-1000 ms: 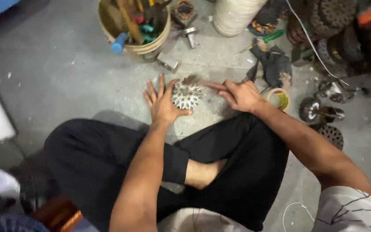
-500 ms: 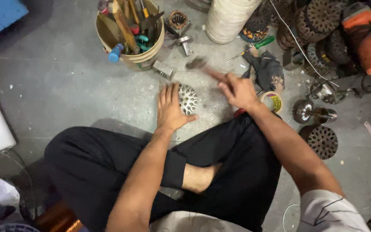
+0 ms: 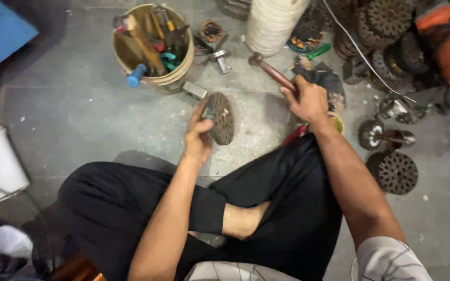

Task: The person cleans a fan stator by hand and then uses a hammer to tap its center while sitting on a floor surrounded by motor parts.

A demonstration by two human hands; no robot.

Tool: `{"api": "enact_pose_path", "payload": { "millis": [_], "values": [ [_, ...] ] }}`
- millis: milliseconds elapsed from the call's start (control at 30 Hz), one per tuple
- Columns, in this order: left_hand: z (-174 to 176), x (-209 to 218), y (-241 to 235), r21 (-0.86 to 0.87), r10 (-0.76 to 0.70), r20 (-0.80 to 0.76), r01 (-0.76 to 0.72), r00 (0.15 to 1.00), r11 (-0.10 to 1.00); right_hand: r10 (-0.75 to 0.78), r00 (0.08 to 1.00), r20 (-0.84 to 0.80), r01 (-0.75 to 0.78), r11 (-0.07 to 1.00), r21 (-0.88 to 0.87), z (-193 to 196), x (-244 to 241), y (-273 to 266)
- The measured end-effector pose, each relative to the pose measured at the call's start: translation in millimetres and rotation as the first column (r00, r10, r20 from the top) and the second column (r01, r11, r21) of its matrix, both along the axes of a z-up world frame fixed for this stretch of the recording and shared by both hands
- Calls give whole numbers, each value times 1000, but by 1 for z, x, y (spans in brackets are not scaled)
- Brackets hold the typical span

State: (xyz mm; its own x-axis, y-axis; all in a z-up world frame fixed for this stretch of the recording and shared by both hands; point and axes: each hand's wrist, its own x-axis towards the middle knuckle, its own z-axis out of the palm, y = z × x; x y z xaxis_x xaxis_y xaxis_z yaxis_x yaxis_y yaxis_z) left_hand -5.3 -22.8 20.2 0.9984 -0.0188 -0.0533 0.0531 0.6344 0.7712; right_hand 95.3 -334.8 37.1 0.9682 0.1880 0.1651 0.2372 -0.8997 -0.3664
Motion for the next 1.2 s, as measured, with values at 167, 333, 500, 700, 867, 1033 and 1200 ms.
{"api": "enact_pose_path", "payload": {
  "millis": [167,333,500,700,867,1033,1200],
  "values": [
    [38,-10,15,-545,-206,-8,169,978,821,60,995,-76,-65,995,-74,-8,0,-7],
    [58,-4,25,-356,-141,56,152,988,922,91,984,-153,-111,985,-129,-20,3,6],
    [34,5,30,710,344,237,-404,909,577,97,984,-148,-110,991,-82,-22,-3,26],
    [10,13,28,769,449,284,-481,847,422,109,974,-197,-151,966,-212,-19,1,21],
    [3,20,24,586,440,79,-399,894,705,280,956,88,-245,927,-286,-20,2,31],
    [-10,23,26,128,371,-73,-360,926,924,326,944,59,-331,935,130,7,-11,84],
    [-22,31,36,-358,147,-290,-250,946,900,350,935,56,-331,805,493,-11,-8,191]
  ]
}}
